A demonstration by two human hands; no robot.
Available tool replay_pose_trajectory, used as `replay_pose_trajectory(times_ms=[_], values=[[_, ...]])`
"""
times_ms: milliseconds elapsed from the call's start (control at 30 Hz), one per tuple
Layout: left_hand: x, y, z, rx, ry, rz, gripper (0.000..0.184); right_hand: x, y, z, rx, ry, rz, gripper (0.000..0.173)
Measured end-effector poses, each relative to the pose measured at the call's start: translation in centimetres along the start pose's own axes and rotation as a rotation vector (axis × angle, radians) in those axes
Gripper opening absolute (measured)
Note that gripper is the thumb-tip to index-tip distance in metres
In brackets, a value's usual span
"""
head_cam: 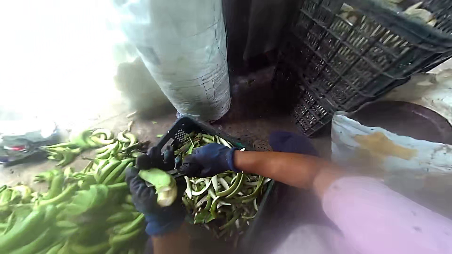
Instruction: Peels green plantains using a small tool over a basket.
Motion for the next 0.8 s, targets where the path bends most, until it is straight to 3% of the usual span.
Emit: replay_pose_trajectory(times_ms=[167, 267, 333, 400, 567, 600, 667, 733, 800], values=[[0.5, 1.9, -1.7, 0.152, -0.045, -0.009, 0.034, -0.7, 0.2, 2.3, 0.030, 0.010, 0.080, 0.030], [0.4, 2.6, -1.7, 0.077, -0.138, -0.067, 0.050, -0.2, -0.9, 2.4, 0.077, 0.049, 0.135, 0.031], [0.8, 3.0, -1.4, -0.101, -0.248, -0.079, 0.052, 0.0, -1.8, 3.0, 0.204, 0.067, 0.180, 0.038], [1.5, 3.9, -1.9, -0.231, -0.390, -0.099, 0.038, 0.1, -2.3, 3.8, 0.334, 0.119, 0.177, 0.045], [4.1, 6.4, -3.1, -0.205, -0.848, -0.208, 0.035, 1.1, -5.5, 7.4, 0.309, 0.356, 0.278, 0.043], [4.5, 7.1, -2.4, -0.188, -0.870, -0.197, 0.035, 1.5, -6.9, 8.8, 0.249, 0.415, 0.328, 0.038], [4.4, 7.7, -1.2, -0.185, -0.740, -0.173, 0.032, 2.7, -7.8, 10.7, -0.046, 0.449, 0.402, 0.037], [3.1, 7.6, -1.0, -0.214, -0.484, -0.134, 0.029, 3.3, -4.6, 10.2, -0.544, 0.333, 0.419, 0.043], [2.3, 7.7, -1.5, -0.315, -0.292, -0.055, 0.032, 3.6, 0.0, 5.6, -1.063, 0.154, 0.244, 0.041]])
Point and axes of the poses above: each hand's wrist, its own x-axis away from the middle knuckle, its own y-axis out of the palm, z = x × y, the point moved 6 cm from there along -x, towards the middle knuckle, and after that the axes turned 14 degrees about -x, right-handed, at the moved point
